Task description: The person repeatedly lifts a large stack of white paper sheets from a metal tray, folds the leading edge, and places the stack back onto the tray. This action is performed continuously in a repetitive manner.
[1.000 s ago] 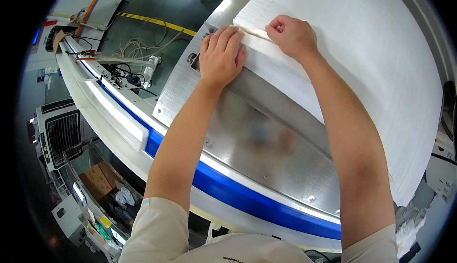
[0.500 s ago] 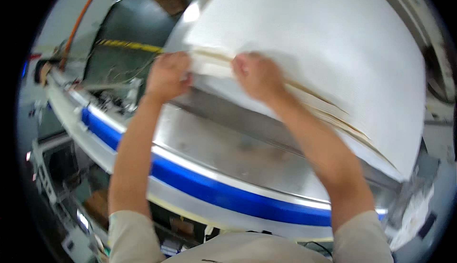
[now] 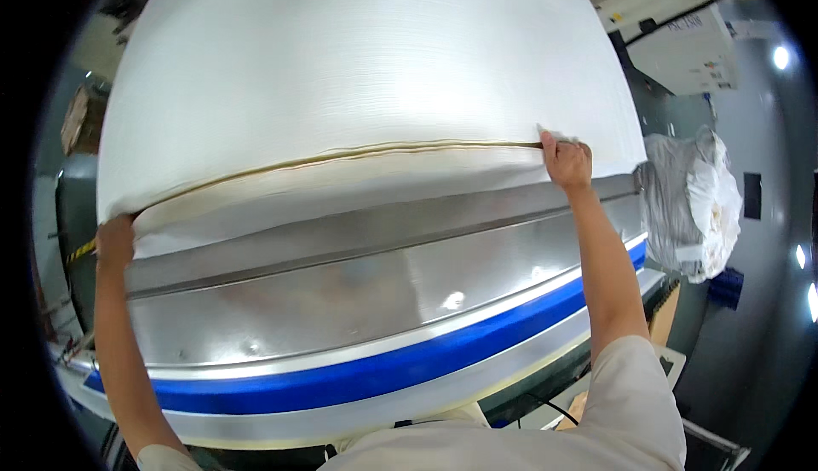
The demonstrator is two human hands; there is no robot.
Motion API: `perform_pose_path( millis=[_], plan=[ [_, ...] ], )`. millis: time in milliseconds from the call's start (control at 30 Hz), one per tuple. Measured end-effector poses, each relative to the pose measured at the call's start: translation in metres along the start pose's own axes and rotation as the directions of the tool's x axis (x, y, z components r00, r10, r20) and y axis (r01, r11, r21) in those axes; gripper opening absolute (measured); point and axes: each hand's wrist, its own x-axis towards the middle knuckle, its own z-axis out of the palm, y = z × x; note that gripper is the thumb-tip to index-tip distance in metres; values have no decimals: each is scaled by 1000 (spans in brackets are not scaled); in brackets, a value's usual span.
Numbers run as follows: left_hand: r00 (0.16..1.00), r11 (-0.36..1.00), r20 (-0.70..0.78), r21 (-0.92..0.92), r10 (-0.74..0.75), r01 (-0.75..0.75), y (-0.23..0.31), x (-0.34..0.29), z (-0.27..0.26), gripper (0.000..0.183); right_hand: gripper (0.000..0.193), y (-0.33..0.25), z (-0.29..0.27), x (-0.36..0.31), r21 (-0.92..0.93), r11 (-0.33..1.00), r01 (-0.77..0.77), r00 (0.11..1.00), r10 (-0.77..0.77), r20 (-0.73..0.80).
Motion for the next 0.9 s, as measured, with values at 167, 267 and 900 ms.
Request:
perform_pose_path(
  millis=[167, 267, 900],
  plan=[
    [995, 995, -25, 20, -97, 98, -20, 15, 33, 14, 54, 127, 22, 8, -282, 958, 51, 997, -32, 72],
    [981, 971, 77, -148, -176, 186, 11, 29, 21, 20, 37, 185, 7, 6, -390, 920, -44, 961, 146, 236],
    [867, 845, -224, -426, -445, 323, 43, -46, -4, 48, 61, 296, -4, -37, -100, 950, -297, 912, 313, 264]
  ],
)
